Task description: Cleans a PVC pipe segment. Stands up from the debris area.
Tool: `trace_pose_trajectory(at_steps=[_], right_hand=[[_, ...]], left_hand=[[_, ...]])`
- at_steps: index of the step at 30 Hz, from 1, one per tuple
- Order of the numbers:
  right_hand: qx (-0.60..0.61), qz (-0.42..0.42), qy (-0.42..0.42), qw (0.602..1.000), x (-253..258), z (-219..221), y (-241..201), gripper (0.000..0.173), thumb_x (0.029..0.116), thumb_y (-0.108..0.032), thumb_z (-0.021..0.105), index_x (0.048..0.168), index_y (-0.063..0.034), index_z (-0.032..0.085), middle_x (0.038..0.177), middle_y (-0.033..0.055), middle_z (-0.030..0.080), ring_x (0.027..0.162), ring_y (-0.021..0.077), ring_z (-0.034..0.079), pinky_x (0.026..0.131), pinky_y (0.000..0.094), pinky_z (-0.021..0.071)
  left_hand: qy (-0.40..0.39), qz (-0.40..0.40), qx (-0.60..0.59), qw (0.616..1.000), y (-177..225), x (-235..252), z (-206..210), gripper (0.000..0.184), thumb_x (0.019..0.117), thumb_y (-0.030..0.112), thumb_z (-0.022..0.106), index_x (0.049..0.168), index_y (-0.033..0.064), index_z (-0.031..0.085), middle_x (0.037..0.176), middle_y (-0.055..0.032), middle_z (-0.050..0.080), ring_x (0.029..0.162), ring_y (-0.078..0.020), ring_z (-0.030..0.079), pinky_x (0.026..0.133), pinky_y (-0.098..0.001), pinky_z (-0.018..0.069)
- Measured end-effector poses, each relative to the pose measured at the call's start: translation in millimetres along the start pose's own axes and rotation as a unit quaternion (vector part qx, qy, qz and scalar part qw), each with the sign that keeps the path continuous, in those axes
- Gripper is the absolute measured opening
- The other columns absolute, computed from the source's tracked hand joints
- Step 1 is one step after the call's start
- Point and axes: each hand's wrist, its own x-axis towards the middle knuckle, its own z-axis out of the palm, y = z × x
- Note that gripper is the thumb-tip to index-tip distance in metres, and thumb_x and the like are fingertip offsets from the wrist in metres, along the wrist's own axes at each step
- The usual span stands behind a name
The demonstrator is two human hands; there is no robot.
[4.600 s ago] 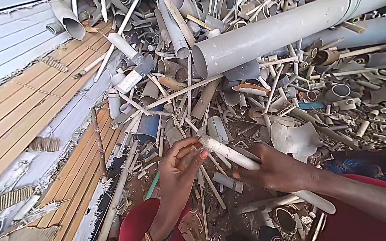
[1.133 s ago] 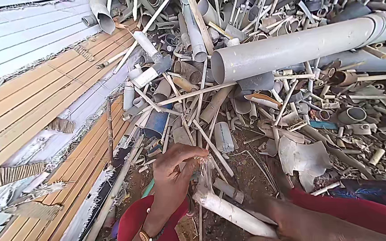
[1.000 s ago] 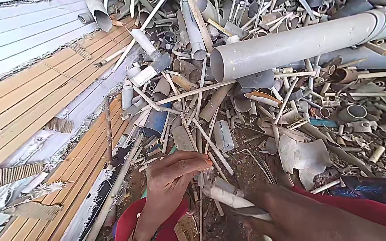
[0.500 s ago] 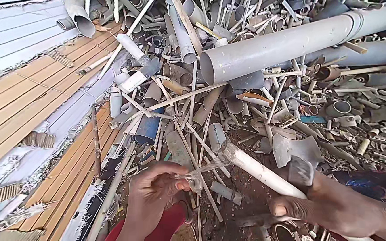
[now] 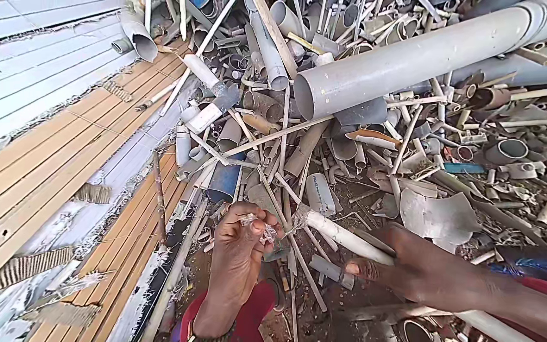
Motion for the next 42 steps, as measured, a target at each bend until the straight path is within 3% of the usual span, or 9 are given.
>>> trace_pose_trajectory(at_steps=[3,12,15,19,22,26,31,39,42], right_hand=[[-0.101,-0.049,0.036,0.993,-1,8,4,0.039,0.0979,-0.044,0.063,0.088,-0.0065,0.067,0.06,-0.0021,0.05,0.05,0.006,0.046,0.048,0.0268,0.0376],[-0.056,0.037,-0.001,0.998,10,12,-5,0.035,0.102,-0.04,0.061,0.085,-0.0087,0.062,0.061,-0.0052,0.045,0.053,0.0042,0.043,0.051,0.025,0.0356],[-0.012,0.023,0.019,0.999,10,11,-7,0.033,0.101,-0.04,0.062,0.084,-0.012,0.061,0.06,-0.0085,0.045,0.05,-0.0001,0.042,0.048,0.0204,0.0348],[0.03,0.002,0.017,0.999,8,7,-9,0.028,0.0997,-0.037,0.064,0.082,-0.0149,0.061,0.058,-0.0105,0.046,0.047,-0.0032,0.043,0.045,0.0168,0.0355],[0.013,-0.021,0.005,1.0,7,10,-7,0.031,0.0995,-0.037,0.064,0.081,-0.0121,0.061,0.059,-0.0098,0.044,0.05,-0.0025,0.041,0.047,0.0182,0.0325],[0.018,-0.022,-0.006,1.0,7,13,-4,0.03,0.0993,-0.038,0.063,0.082,-0.0129,0.061,0.059,-0.01,0.045,0.05,-0.0028,0.042,0.047,0.0179,0.0334],[-0.012,-0.011,0.009,1.0,7,12,-2,0.033,0.0998,-0.04,0.062,0.082,-0.0128,0.061,0.059,-0.0092,0.044,0.05,-0.0012,0.042,0.048,0.0196,0.0331],[-0.068,-0.004,0.009,0.998,5,13,0,0.032,0.1003,-0.038,0.061,0.088,-0.0086,0.064,0.061,-0.0054,0.046,0.052,0.0031,0.044,0.05,0.0236,0.035],[-0.1,0.015,-0.018,0.995,7,16,-1,0.036,0.102,-0.039,0.06,0.091,-0.0055,0.064,0.064,0.0004,0.049,0.056,0.0116,0.048,0.054,0.0318,0.0387]], left_hand=[[0.057,-0.037,0.129,0.989,-11,-3,7,0.012,0.095,0.026,0.071,0.098,0.0172,0.077,0.093,0.0062,0.073,0.074,-0.0001,0.066,0.066,-0.0147,0.056],[0.02,-0.043,0.224,0.973,-22,-13,25,0.046,0.1072,0.048,0.042,0.129,0.0173,0.069,0.141,0.0014,0.053,0.13,-0.0107,0.05,0.099,-0.0283,0.0486],[0.025,-0.004,0.175,0.984,-20,-8,23,0.038,0.1087,0.032,0.046,0.135,0.0092,0.063,0.138,-0.0014,0.058,0.124,-0.0131,0.057,0.099,-0.0314,0.0521],[0.101,0.063,0.143,0.982,-17,-3,14,0.018,0.0908,0.017,0.076,0.109,0.0187,0.077,0.11,0.0032,0.073,0.099,-0.009,0.07,0.087,-0.026,0.0601],[0.121,0.05,0.197,0.972,-16,-3,8,0.032,0.0825,0.03,0.084,0.112,0.0239,0.074,0.123,0.0074,0.063,0.113,-0.0065,0.062,0.09,-0.0214,0.0566],[-0.027,-0.124,0.178,0.976,0,-1,-4,0.064,0.0987,0.04,0.064,0.15,0.0055,0.047,0.139,-0.003,0.062,0.118,-0.0162,0.065,0.095,-0.0339,0.0582],[-0.043,-0.045,0.361,0.93,-6,-9,0,0.027,0.1076,0.018,0.048,0.118,0.0006,0.066,0.082,0.0058,0.076,0.072,-0.0055,0.073,0.068,-0.0202,0.0619],[-0.109,-0.145,0.285,0.941,0,-12,-15,0.072,0.0987,0.07,0.037,0.128,0.0071,0.059,0.099,0.0034,0.077,0.089,-0.0101,0.074,0.075,-0.025,0.0605],[-0.082,-0.114,0.329,0.934,-6,-14,-5,0.048,0.1014,0.058,0.049,0.111,0.0124,0.063,0.094,0.008,0.073,0.085,-0.0063,0.072,0.07,-0.0218,0.0612]])
